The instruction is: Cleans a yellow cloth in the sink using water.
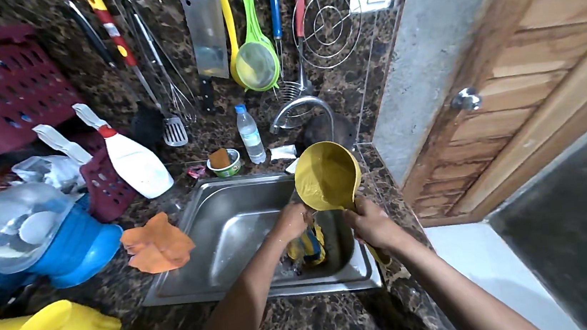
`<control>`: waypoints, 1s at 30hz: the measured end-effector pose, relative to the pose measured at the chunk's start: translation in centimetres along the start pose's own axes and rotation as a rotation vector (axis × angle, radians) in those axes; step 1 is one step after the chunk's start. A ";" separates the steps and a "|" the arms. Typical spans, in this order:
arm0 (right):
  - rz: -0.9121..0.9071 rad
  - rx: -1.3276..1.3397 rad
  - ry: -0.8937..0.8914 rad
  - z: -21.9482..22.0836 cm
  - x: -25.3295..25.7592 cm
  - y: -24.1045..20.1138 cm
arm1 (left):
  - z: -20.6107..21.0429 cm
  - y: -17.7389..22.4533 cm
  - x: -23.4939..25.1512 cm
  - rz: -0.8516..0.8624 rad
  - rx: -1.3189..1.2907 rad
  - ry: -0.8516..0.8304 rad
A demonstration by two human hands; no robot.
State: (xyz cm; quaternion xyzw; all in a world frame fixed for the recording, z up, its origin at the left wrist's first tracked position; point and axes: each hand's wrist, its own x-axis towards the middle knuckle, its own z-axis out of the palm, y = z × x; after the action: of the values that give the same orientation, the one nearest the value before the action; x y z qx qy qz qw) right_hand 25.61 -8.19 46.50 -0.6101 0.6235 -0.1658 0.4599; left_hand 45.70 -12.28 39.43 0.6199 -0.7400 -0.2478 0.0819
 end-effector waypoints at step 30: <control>0.072 0.444 -0.031 -0.6 -1.1 5.0 | 12.2 1.5 1.5 -0.406 0.302 -0.523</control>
State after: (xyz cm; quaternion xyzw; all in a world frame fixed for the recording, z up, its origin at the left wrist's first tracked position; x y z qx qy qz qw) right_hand 21.93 -6.41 43.35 -0.4737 0.5860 -0.2729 0.5981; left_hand 38.88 -10.37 29.30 0.6750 -0.6260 -0.2971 -0.2535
